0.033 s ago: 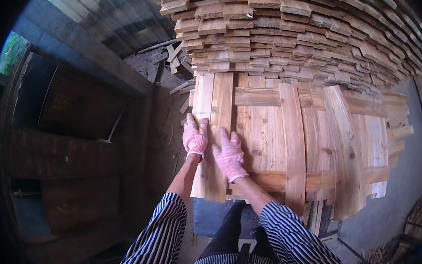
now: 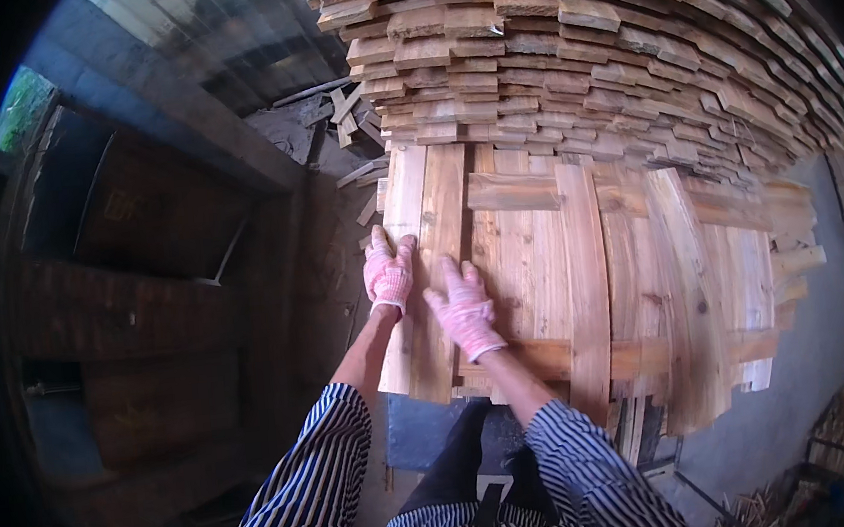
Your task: The person repeatedly picks up wooden planks from a large pile and stacks them onto a growing stack. They handle the planks by hand, aligning them as they build the pile higher.
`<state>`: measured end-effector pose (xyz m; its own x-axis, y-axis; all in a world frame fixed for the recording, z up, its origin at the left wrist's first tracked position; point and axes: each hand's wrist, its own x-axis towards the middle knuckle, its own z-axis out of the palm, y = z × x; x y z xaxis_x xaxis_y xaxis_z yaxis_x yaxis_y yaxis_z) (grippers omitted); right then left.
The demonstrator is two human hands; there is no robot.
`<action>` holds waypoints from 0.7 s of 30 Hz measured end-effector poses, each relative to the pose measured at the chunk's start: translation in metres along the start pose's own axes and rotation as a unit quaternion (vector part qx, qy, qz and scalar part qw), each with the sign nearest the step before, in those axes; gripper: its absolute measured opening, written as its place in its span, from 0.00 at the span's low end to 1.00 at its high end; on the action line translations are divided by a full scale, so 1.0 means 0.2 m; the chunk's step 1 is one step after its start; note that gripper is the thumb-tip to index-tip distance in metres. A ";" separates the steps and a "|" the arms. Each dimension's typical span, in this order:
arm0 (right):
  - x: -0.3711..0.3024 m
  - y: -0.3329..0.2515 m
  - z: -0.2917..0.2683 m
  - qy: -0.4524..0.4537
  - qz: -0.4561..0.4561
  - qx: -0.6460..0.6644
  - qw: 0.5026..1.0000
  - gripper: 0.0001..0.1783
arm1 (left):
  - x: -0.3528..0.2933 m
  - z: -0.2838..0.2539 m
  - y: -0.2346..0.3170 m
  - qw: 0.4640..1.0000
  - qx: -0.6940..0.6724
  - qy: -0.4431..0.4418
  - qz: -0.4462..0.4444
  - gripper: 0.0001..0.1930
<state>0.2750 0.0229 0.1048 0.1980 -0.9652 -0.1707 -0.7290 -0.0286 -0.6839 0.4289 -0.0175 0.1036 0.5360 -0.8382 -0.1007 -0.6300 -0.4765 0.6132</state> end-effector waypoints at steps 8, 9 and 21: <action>-0.10 0.66 -0.64 0.106 0.149 -0.300 0.936 0.54 | 0.11 -0.02 -0.17 0.986 -0.086 -0.128 -0.061 0.48; -0.06 0.60 -0.64 0.105 0.162 -0.284 0.939 0.53 | 0.17 -0.06 -0.28 0.980 -0.119 -0.146 -0.070 0.45; 0.19 -0.02 -0.21 0.098 0.143 -0.105 0.979 0.40 | 0.20 -0.10 -0.27 0.950 -0.222 -0.195 -0.105 0.36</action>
<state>0.2576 -0.0242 0.1299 -0.1479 -0.9724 -0.1802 -0.8594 0.2166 -0.4632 0.4953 -0.0195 0.0820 0.3205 -0.8127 -0.4866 -0.1871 -0.5578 0.8086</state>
